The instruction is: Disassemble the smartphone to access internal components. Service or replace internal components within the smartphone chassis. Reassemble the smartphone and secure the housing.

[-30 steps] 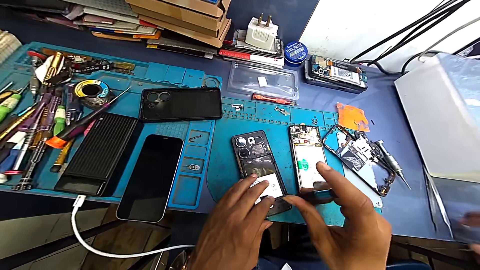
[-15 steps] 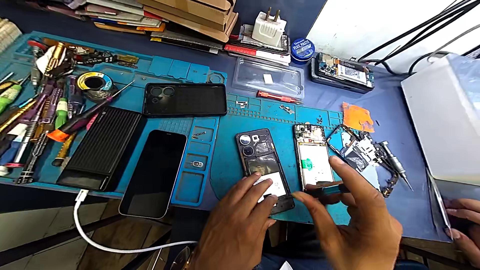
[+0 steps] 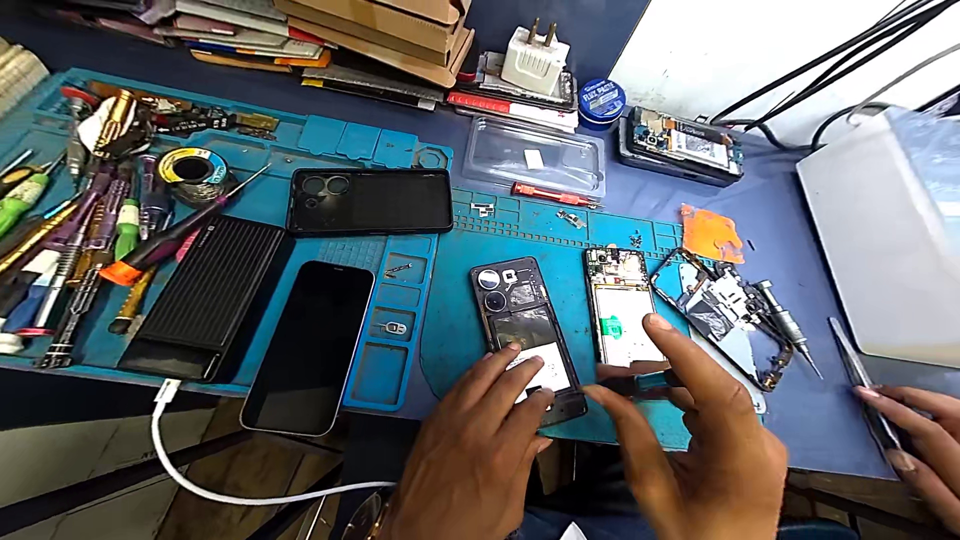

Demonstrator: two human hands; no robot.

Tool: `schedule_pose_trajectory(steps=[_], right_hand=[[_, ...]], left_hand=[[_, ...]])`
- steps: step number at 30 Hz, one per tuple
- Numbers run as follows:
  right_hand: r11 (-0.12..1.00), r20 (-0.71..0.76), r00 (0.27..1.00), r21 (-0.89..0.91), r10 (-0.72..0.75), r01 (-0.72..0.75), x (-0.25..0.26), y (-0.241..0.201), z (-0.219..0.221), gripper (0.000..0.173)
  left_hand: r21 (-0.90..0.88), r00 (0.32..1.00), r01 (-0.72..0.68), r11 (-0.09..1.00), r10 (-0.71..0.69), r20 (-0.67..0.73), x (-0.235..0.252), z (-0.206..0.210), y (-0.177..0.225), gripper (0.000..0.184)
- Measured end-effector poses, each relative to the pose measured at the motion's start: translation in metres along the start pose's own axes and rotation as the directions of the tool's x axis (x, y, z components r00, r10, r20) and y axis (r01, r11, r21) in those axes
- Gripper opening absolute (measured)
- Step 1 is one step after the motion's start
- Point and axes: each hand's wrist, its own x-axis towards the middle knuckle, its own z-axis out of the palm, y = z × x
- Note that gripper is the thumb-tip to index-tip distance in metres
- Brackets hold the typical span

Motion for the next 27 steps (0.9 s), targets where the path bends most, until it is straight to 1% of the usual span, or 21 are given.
schedule_pose_trajectory(steps=[1,2,4,5,6,8,9,10,12,13,14,16,17,18,20,21,22,23,25,26,27], right_hand=[[0.999,-0.050,0.999,-0.050,-0.009,0.006,0.000,0.001,0.002,0.060],[0.998,-0.040,0.999,-0.058,-0.009,0.007,0.000,-0.001,0.001,0.061],[0.997,0.102,0.995,0.072,0.002,-0.010,0.001,-0.003,-0.006,0.060],[0.991,0.126,0.992,0.131,0.000,-0.017,0.000,-0.002,-0.006,0.061],[0.991,0.096,0.995,0.136,0.000,-0.013,-0.001,-0.002,-0.003,0.062],[1.000,-0.032,0.999,0.012,-0.009,0.009,-0.001,0.000,0.003,0.062],[0.999,-0.060,0.998,-0.036,-0.010,0.008,-0.002,-0.001,0.004,0.062],[1.000,-0.027,1.000,-0.027,-0.004,0.003,-0.002,-0.002,0.002,0.061],[0.996,0.117,0.993,0.087,0.007,-0.018,0.000,-0.005,-0.006,0.060],[0.993,0.140,0.990,0.115,0.012,-0.029,0.000,-0.005,-0.006,0.060],[0.994,0.120,0.992,0.103,0.024,-0.036,-0.001,-0.005,-0.005,0.060],[1.000,0.002,1.000,0.008,0.021,-0.021,-0.003,-0.003,0.001,0.059],[1.000,-0.035,0.999,-0.025,0.010,-0.011,-0.004,-0.002,0.003,0.058],[1.000,-0.027,1.000,-0.029,-0.002,0.001,-0.005,-0.002,0.003,0.057],[0.995,0.105,0.994,0.096,-0.005,-0.005,-0.005,-0.004,-0.003,0.056],[0.989,0.123,0.992,0.145,-0.007,-0.011,-0.007,-0.004,-0.004,0.056],[0.988,0.093,0.996,0.153,-0.001,-0.014,-0.008,-0.003,-0.002,0.056],[0.992,0.042,0.999,0.124,0.004,-0.009,-0.008,-0.003,0.001,0.057],[1.000,-0.057,0.998,0.017,0.002,-0.001,-0.008,-0.001,0.005,0.059],[1.000,-0.055,0.998,-0.008,0.000,-0.001,-0.008,-0.002,0.005,0.059],[1.000,-0.007,1.000,0.020,-0.001,0.001,-0.007,-0.002,0.003,0.058]], left_hand=[[-0.004,1.000,-0.002,1.000,0.002,-0.001,0.000,0.000,0.000,0.031],[-0.010,1.000,-0.002,1.000,0.002,0.002,0.000,0.001,0.000,0.032],[-0.015,1.000,0.001,1.000,-0.001,0.002,0.001,0.000,-0.001,0.032],[-0.017,1.000,0.007,1.000,-0.007,0.005,-0.001,0.000,0.000,0.032],[-0.016,1.000,0.009,1.000,-0.009,0.002,-0.001,0.000,0.000,0.032],[-0.011,1.000,0.000,1.000,0.000,-0.009,0.001,0.001,0.000,0.031],[-0.014,1.000,0.000,1.000,0.000,-0.007,0.001,0.001,0.000,0.031],[-0.019,1.000,0.002,1.000,-0.002,-0.003,0.000,0.001,0.000,0.031],[-0.024,1.000,0.009,1.000,-0.009,0.001,0.001,0.000,-0.001,0.032],[-0.019,1.000,0.015,1.000,-0.015,0.006,0.000,0.000,0.000,0.031],[-0.016,1.000,0.013,1.000,-0.013,0.007,0.000,-0.001,0.000,0.031],[-0.011,1.000,0.005,1.000,-0.005,-0.001,0.001,-0.001,0.000,0.031],[-0.012,1.000,0.004,1.000,-0.004,-0.004,0.000,-0.001,0.000,0.031],[-0.014,1.000,0.003,1.000,-0.003,-0.003,0.000,-0.001,0.000,0.032],[-0.014,1.000,0.012,1.000,-0.012,0.001,-0.001,-0.001,0.000,0.032],[-0.011,1.000,0.018,1.000,-0.018,0.005,-0.003,-0.001,0.001,0.032],[-0.007,1.000,0.018,1.000,-0.018,0.006,-0.003,-0.001,0.001,0.032],[-0.008,1.000,0.012,1.000,-0.012,0.002,-0.002,-0.001,0.000,0.031],[-0.015,1.000,0.004,1.000,-0.004,-0.004,-0.002,0.000,0.001,0.031],[-0.020,1.000,0.003,1.000,-0.003,-0.003,-0.002,0.000,0.001,0.031],[-0.021,1.000,0.003,1.000,-0.003,-0.004,-0.001,-0.001,0.000,0.032]])
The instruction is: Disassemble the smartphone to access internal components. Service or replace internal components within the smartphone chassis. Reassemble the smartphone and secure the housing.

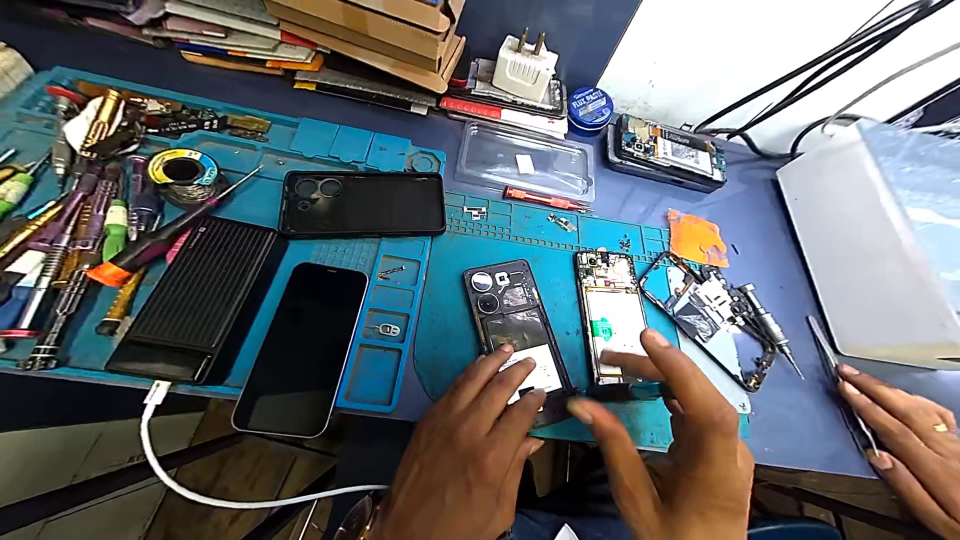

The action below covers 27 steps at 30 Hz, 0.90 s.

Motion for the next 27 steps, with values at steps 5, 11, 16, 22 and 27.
schedule_pose_trajectory(steps=[5,11,16,22,27], right_hand=[[0.999,-0.001,1.000,0.043,-0.008,0.008,0.001,0.001,0.002,0.058],[0.992,0.099,0.995,0.127,-0.009,-0.003,0.002,-0.001,-0.001,0.060],[0.998,-0.063,0.998,-0.061,0.001,-0.004,0.001,0.002,0.005,0.062],[1.000,-0.060,0.998,0.018,0.019,-0.018,-0.002,0.002,0.001,0.057],[0.990,0.085,0.996,0.140,0.013,-0.025,-0.001,0.000,-0.006,0.060]], left_hand=[[0.012,1.000,0.006,1.000,-0.006,0.000,0.001,0.000,0.000,0.031],[0.010,1.000,0.011,1.000,-0.011,0.009,0.000,-0.001,0.000,0.031],[0.006,1.000,-0.004,1.000,0.004,0.001,0.003,-0.001,-0.001,0.031],[0.027,1.000,0.001,1.000,-0.001,0.002,0.003,0.000,0.000,0.031],[0.014,1.000,0.008,1.000,-0.008,0.010,0.002,0.000,0.001,0.032]])
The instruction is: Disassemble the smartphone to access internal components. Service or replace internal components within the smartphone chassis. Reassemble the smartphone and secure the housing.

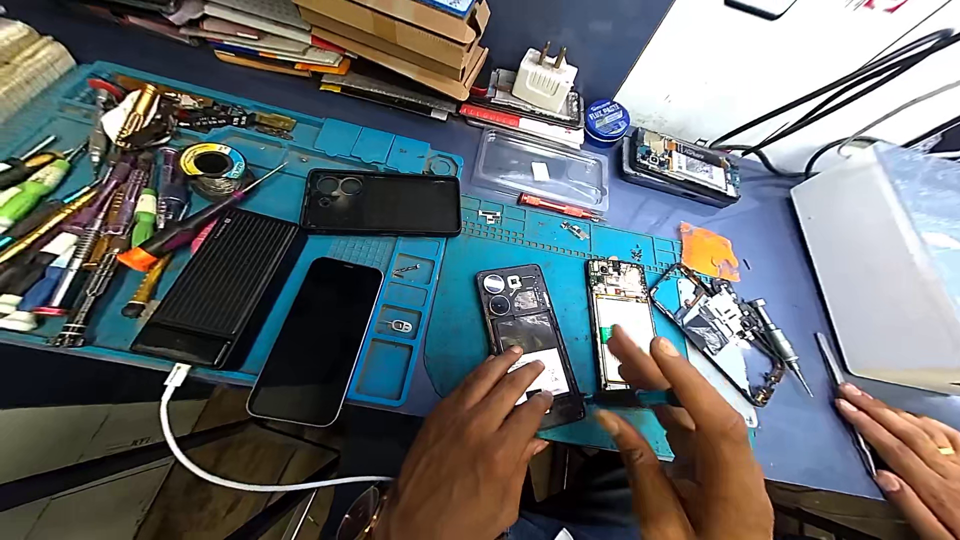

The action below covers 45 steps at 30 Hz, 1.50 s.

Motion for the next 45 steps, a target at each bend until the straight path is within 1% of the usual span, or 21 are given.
schedule_pose_trajectory(steps=[1,2,4,5,6,8,9,11,13,15,17,19,24,28,32,35,37,40,45], right_hand=[[1.000,-0.013,1.000,0.004,-0.006,0.006,-0.001,0.000,0.001,0.057],[1.000,-0.055,0.998,-0.031,-0.001,-0.001,-0.001,0.001,0.004,0.056],[0.989,-0.159,0.987,-0.143,0.001,-0.024,0.000,0.003,0.007,0.059],[0.985,-0.182,0.983,-0.171,-0.003,-0.028,-0.001,0.004,0.008,0.060],[0.987,-0.171,0.985,-0.158,0.005,-0.033,-0.002,0.004,0.008,0.061],[0.999,-0.150,0.988,-0.023,0.043,-0.047,-0.005,0.004,0.010,0.062],[0.997,-0.172,0.983,0.054,0.065,-0.056,-0.007,0.003,0.011,0.062],[0.977,-0.273,0.953,0.199,0.132,-0.079,-0.009,-0.002,0.013,0.064],[0.920,-0.320,0.918,0.380,0.232,-0.100,-0.010,-0.012,0.011,0.068],[0.835,-0.318,0.895,0.540,0.313,-0.101,-0.013,-0.019,0.009,0.070],[0.777,-0.318,0.880,0.624,0.352,-0.085,-0.016,-0.025,0.009,0.069],[0.782,-0.350,0.870,0.619,0.348,-0.064,-0.018,-0.030,0.011,0.069],[0.867,-0.442,0.867,0.497,0.230,0.023,-0.018,-0.036,0.017,0.069],[0.868,-0.438,0.872,0.495,0.217,0.032,-0.019,-0.040,0.017,0.071],[0.869,-0.447,0.874,0.491,0.192,0.061,-0.019,-0.041,0.021,0.071],[0.863,-0.454,0.872,0.500,0.183,0.079,-0.023,-0.037,0.026,0.069],[0.850,-0.454,0.866,0.523,0.208,0.070,-0.024,-0.038,0.028,0.070],[0.808,-0.438,0.849,0.588,0.295,0.023,-0.024,-0.044,0.030,0.069],[0.673,-0.352,0.824,0.739,0.443,-0.046,-0.025,-0.045,0.031,0.071]], left_hand=[[0.005,1.000,0.003,1.000,-0.003,-0.001,0.000,0.000,0.001,0.032],[0.011,1.000,0.002,1.000,-0.002,-0.005,0.001,0.001,0.001,0.031],[0.022,1.000,-0.001,1.000,0.001,-0.013,0.001,0.001,0.002,0.032],[0.021,1.000,-0.001,1.000,0.002,-0.013,0.001,0.001,0.002,0.032],[0.017,1.000,0.001,1.000,0.000,-0.011,0.001,0.001,0.001,0.032],[0.010,1.000,0.004,1.000,-0.004,-0.004,0.001,0.000,0.002,0.032],[0.015,1.000,0.003,1.000,-0.003,-0.010,0.002,-0.001,0.002,0.032],[0.024,0.999,0.006,1.000,-0.005,-0.048,0.005,-0.002,0.003,0.032],[-0.014,0.992,0.022,1.000,-0.024,-0.125,0.007,-0.006,0.006,0.030],[-0.186,0.979,0.028,0.982,-0.065,-0.194,0.009,-0.011,0.011,0.024],[-0.404,0.971,-0.012,0.915,-0.085,-0.222,0.012,-0.014,0.016,0.019],[-0.509,0.971,-0.035,0.860,-0.092,-0.221,0.014,-0.014,0.021,0.017],[-0.525,0.964,-0.023,0.851,-0.121,-0.238,0.016,-0.008,0.029,0.017],[-0.565,0.958,0.011,0.825,-0.170,-0.230,0.015,-0.007,0.030,0.016],[-0.622,0.956,0.017,0.782,-0.195,-0.219,0.014,-0.008,0.030,0.013],[-0.641,0.949,0.002,0.767,-0.204,-0.241,0.014,-0.008,0.030,0.010],[-0.642,0.945,-0.012,0.767,-0.201,-0.258,0.013,-0.007,0.029,0.009],[-0.626,0.940,-0.044,0.778,-0.180,-0.289,0.011,-0.006,0.028,0.009],[-0.660,0.947,-0.068,0.749,-0.159,-0.279,0.010,-0.006,0.025,0.010]])
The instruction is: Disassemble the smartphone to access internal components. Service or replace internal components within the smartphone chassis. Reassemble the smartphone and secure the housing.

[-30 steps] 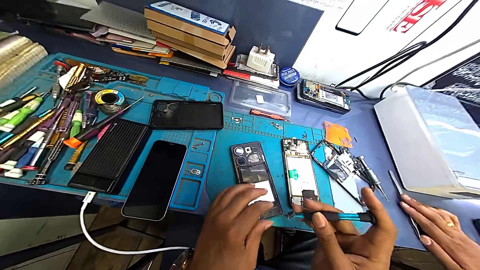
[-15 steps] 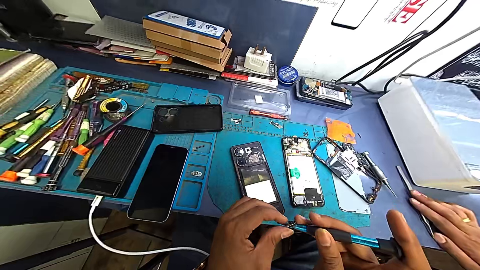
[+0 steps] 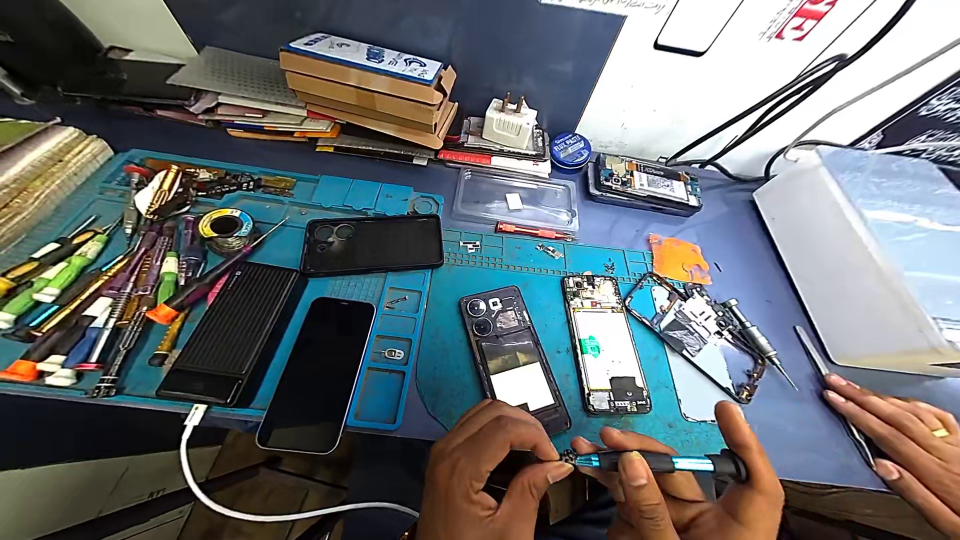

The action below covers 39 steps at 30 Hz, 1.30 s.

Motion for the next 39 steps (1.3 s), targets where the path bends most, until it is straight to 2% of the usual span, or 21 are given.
schedule_pose_trajectory(steps=[3,5,9,12,17,27,32,34,35,36,37,38,39], right_hand=[[0.996,-0.042,0.997,0.059,0.070,-0.067,0.000,-0.001,0.003,0.071],[0.996,-0.053,0.996,0.056,0.068,-0.065,-0.001,-0.001,0.004,0.071],[0.993,-0.016,0.994,-0.051,-0.107,0.106,0.002,0.000,-0.001,0.071],[0.968,0.086,0.967,-0.047,-0.240,0.245,0.005,-0.003,-0.004,0.077],[0.941,0.186,0.935,-0.099,-0.303,0.324,0.006,-0.003,0.000,0.072],[0.940,0.299,0.913,-0.112,-0.276,0.321,0.011,0.001,-0.004,0.067],[0.949,0.382,0.891,-0.096,-0.244,0.301,0.020,0.000,-0.004,0.070],[0.941,0.358,0.902,-0.140,-0.241,0.307,0.027,-0.001,-0.001,0.070],[0.932,0.339,0.908,-0.177,-0.245,0.317,0.033,-0.001,0.001,0.071],[0.915,0.326,0.909,-0.218,-0.258,0.338,0.042,0.001,0.003,0.072],[0.892,0.321,0.906,-0.264,-0.277,0.367,0.052,0.004,0.008,0.073],[0.867,0.336,0.898,-0.311,-0.284,0.391,0.063,0.007,0.014,0.073],[0.847,0.366,0.889,-0.345,-0.274,0.403,0.074,0.012,0.018,0.075]], left_hand=[[-0.038,1.000,0.011,0.999,-0.011,0.015,-0.001,-0.001,-0.001,0.013],[-0.123,0.998,0.052,0.991,-0.049,0.028,-0.001,-0.002,-0.002,0.015],[-0.407,0.968,0.250,0.878,-0.240,0.076,0.003,-0.007,0.002,0.015],[-0.528,0.921,0.385,0.757,-0.355,0.162,0.004,-0.009,0.005,0.016],[-0.579,0.892,0.448,0.681,-0.386,0.236,0.004,-0.009,0.006,0.016],[-0.558,0.897,0.438,0.704,-0.379,0.226,0.003,-0.010,0.001,0.015],[-0.572,0.897,0.440,0.693,-0.371,0.241,0.005,-0.013,-0.001,0.018],[-0.484,0.901,0.433,0.761,-0.377,0.214,0.006,-0.017,0.001,0.028],[-0.353,0.919,0.395,0.848,-0.357,0.169,0.006,-0.018,0.002,0.032],[-0.137,0.945,0.319,0.938,-0.305,0.115,0.006,-0.019,0.003,0.034],[0.125,0.970,0.218,0.968,-0.229,0.080,0.006,-0.020,0.004,0.035],[0.368,0.985,0.114,0.923,-0.154,0.079,0.006,-0.020,0.005,0.035],[0.553,0.988,0.024,0.833,-0.103,0.113,0.006,-0.018,0.004,0.037]])
